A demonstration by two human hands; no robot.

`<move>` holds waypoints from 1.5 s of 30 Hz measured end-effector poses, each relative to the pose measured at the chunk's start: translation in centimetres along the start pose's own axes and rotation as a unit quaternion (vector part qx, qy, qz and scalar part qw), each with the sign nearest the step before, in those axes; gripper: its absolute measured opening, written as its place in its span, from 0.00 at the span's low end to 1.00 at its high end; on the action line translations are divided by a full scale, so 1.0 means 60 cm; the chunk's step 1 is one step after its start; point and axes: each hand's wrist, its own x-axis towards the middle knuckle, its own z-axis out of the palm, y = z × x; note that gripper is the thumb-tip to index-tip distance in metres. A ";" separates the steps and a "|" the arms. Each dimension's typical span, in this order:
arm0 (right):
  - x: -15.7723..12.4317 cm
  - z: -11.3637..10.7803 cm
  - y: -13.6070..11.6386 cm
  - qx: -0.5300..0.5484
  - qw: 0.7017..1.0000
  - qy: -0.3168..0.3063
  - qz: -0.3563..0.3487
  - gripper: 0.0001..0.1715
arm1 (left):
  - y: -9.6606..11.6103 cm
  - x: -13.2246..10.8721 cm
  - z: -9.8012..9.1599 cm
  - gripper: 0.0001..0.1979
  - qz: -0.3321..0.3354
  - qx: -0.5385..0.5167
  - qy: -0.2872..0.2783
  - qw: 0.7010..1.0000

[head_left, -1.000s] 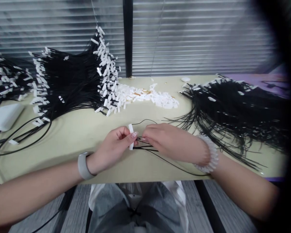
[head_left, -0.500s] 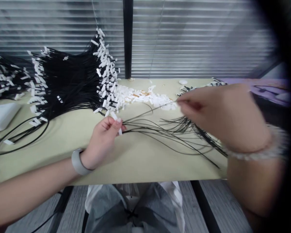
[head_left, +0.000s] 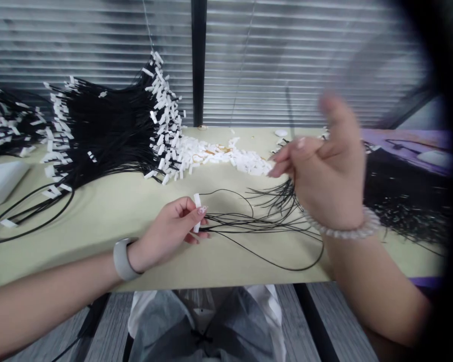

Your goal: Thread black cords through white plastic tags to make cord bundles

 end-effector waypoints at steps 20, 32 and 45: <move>-0.034 0.074 -0.004 -0.043 0.989 -0.132 -0.051 0.11 | 0.004 -0.007 0.001 0.14 0.024 0.021 -0.065 0.997; -0.037 0.074 -0.007 -0.056 0.984 -0.148 -0.086 0.13 | -0.003 -0.001 0.000 0.12 0.029 -0.034 -0.068 0.997; -0.038 0.070 -0.011 -0.063 0.989 -0.111 -0.076 0.07 | -0.005 -0.001 -0.002 0.12 0.038 -0.037 -0.073 0.996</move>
